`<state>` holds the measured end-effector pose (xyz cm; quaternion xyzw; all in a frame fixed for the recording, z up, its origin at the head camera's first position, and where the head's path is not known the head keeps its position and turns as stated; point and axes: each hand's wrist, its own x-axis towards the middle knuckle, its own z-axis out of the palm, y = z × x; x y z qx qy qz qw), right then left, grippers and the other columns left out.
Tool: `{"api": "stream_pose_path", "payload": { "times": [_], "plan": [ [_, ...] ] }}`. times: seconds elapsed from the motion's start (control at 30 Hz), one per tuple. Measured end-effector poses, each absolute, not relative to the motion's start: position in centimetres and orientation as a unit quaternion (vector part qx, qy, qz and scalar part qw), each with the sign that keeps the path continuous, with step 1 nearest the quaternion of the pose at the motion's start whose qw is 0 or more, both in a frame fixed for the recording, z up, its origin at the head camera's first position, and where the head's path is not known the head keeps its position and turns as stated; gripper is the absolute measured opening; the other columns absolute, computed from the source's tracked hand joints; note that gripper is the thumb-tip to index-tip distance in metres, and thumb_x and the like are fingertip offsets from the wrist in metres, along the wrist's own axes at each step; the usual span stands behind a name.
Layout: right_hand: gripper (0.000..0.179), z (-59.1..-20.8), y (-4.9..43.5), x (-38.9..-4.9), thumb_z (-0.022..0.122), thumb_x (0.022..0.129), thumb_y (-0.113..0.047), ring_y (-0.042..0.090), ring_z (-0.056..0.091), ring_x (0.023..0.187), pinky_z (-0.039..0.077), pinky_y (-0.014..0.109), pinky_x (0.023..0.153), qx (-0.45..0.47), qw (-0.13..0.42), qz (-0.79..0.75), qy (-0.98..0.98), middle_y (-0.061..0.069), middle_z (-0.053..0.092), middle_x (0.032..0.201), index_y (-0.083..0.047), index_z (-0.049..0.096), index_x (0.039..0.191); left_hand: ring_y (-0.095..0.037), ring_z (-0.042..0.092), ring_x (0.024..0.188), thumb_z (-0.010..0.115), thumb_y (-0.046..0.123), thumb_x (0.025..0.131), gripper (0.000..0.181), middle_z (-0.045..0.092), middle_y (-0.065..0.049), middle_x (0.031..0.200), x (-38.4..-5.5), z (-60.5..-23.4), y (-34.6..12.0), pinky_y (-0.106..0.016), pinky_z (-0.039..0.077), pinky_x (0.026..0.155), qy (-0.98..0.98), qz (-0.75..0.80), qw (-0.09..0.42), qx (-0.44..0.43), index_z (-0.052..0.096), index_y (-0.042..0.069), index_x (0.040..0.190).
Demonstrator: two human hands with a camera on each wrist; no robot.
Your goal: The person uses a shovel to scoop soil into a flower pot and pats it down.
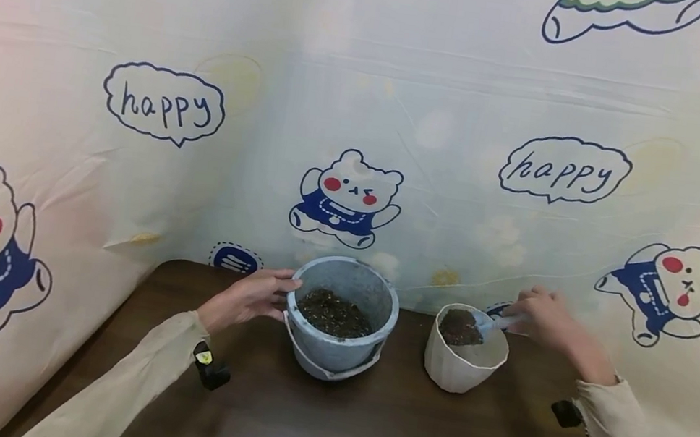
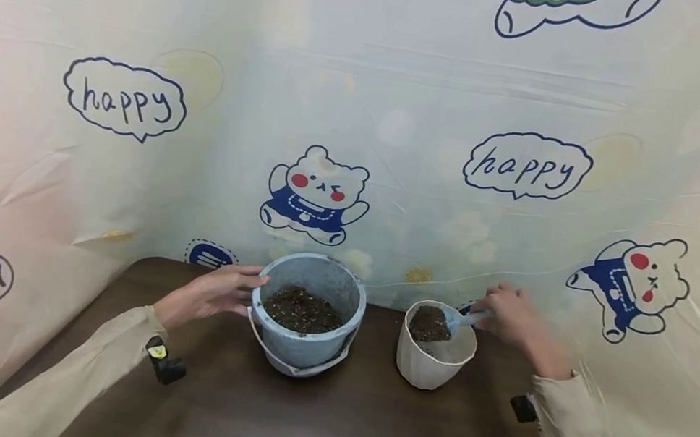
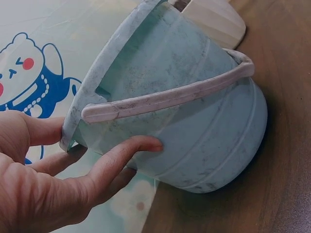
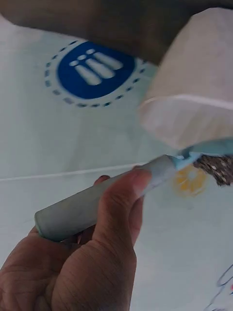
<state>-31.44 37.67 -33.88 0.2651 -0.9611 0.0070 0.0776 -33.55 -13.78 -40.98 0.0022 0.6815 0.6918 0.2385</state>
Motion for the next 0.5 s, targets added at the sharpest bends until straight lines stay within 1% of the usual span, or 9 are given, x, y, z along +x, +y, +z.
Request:
{"api": "stream_pose_path", "payload": {
  "times": [0.13, 0.3, 0.37, 0.5],
  "plan": [
    [0.016, -34.7, 36.2, -31.7, 0.087, 0.081, -0.008, 0.024, 0.046, 0.082, 0.031, 0.043, 0.071, 0.275, 0.092, -0.004, -0.957, 0.000, 0.061, 0.082, -0.009, 0.083, 0.097, -0.036, 0.059, 0.129, 0.052, 0.018, 0.111, 0.059, 0.044, -0.030, 0.155, -33.6, -40.9, -13.7, -0.043, 0.063, 0.087, 0.681, 0.691, 0.243, 0.009, 0.030, 0.004, 0.164],
    [0.016, -34.9, 34.3, -31.8, 0.087, 0.081, -0.008, 0.026, 0.049, 0.085, 0.032, 0.044, 0.072, 0.285, 0.110, -0.021, -0.952, -0.002, 0.058, 0.082, -0.015, 0.083, 0.094, -0.036, 0.060, 0.128, 0.052, 0.018, 0.111, 0.060, 0.044, -0.030, 0.155, -33.7, -41.0, -13.8, -0.043, 0.063, 0.086, 0.679, 0.691, 0.245, 0.012, 0.029, 0.004, 0.165],
    [0.016, -35.1, 33.5, -31.8, 0.086, 0.081, -0.006, 0.027, 0.050, 0.087, 0.033, 0.045, 0.074, 0.291, 0.123, -0.028, -0.948, -0.002, 0.057, 0.082, -0.016, 0.082, 0.093, -0.035, 0.060, 0.128, 0.053, 0.018, 0.111, 0.060, 0.044, -0.030, 0.155, -33.7, -41.0, -13.9, -0.043, 0.063, 0.087, 0.677, 0.694, 0.244, 0.010, 0.029, 0.004, 0.165],
    [0.018, -35.4, 32.4, -31.8, 0.088, 0.079, -0.004, 0.027, 0.047, 0.086, 0.036, 0.049, 0.077, 0.297, 0.164, -0.057, -0.939, 0.002, 0.057, 0.083, -0.014, 0.082, 0.093, -0.036, 0.058, 0.129, 0.052, 0.018, 0.111, 0.060, 0.041, -0.030, 0.157, -33.7, -41.1, -14.0, -0.047, 0.062, 0.090, 0.675, 0.696, 0.244, 0.006, 0.028, 0.004, 0.165]
  ]
}}
